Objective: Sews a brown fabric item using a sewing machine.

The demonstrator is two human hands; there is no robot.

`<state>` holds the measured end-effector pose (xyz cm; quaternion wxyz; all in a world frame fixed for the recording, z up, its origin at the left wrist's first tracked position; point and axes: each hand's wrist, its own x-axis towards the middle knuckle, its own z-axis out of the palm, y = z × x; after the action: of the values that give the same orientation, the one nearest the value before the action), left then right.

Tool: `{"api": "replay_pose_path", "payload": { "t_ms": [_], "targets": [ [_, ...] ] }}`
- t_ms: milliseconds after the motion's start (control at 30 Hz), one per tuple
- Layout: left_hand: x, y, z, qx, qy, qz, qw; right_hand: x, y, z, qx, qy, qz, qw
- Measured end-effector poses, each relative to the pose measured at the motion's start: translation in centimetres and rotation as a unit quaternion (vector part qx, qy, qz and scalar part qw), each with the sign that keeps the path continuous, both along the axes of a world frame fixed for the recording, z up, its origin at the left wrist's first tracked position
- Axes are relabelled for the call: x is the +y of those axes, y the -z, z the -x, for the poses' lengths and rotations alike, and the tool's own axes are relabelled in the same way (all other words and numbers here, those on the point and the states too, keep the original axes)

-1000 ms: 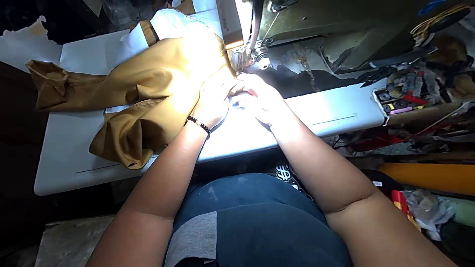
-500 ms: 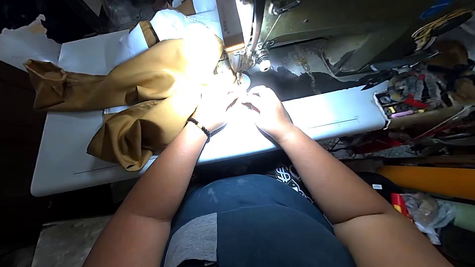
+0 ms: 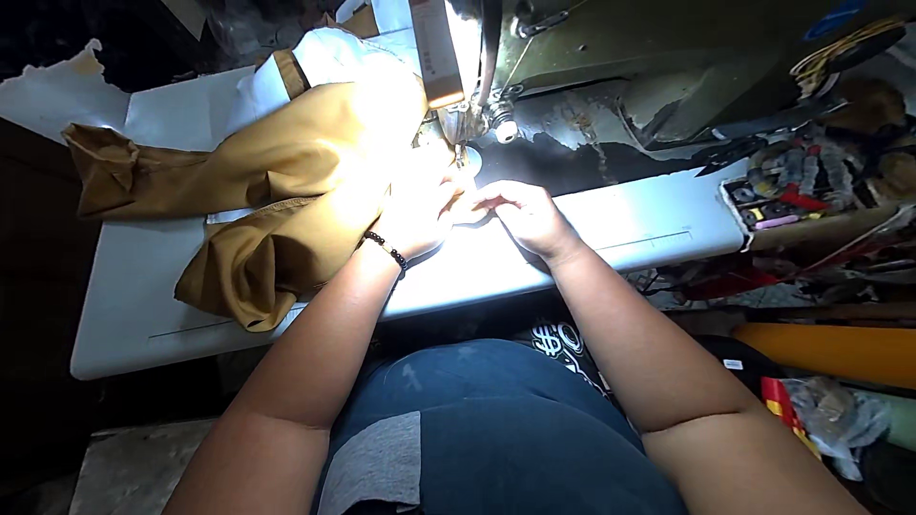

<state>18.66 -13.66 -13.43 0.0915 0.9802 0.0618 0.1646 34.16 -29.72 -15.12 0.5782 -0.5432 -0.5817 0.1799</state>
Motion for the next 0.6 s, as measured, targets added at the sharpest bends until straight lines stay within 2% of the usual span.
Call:
{"api": "replay_pose_path", "payload": {
  "t_ms": [100,167,233,300,367,533,600],
  "targets": [
    [0.0,-0.1,0.1,0.010,-0.001,0.021,1.000,-0.2,-0.3,0.2,0.037,-0.052,0.008,0.998],
    [0.1,0.0,0.1,0.006,0.002,0.025,1.000,-0.3,-0.5,0.5,0.020,-0.028,0.036,0.999],
    [0.0,0.0,0.0,0.008,-0.003,0.016,1.000,-0.2,-0.5,0.9,-0.080,0.051,0.044,0.995],
    [0.0,-0.2,0.0,0.016,-0.006,0.006,1.000,0.2,-0.5,1.4,-0.182,0.129,0.052,0.973],
    [-0.1,-0.2,0.0,0.013,-0.001,0.007,1.000,0.4,-0.7,1.7,-0.237,0.172,0.064,0.954],
    [0.0,-0.4,0.1,0.016,0.012,0.033,0.999,0.4,-0.2,1.5,-0.237,0.148,-0.029,0.960],
    [-0.1,-0.8,-0.4,0.028,0.006,0.006,1.000,0.4,-0.1,1.4,-0.227,0.143,-0.045,0.962]
  ]
}}
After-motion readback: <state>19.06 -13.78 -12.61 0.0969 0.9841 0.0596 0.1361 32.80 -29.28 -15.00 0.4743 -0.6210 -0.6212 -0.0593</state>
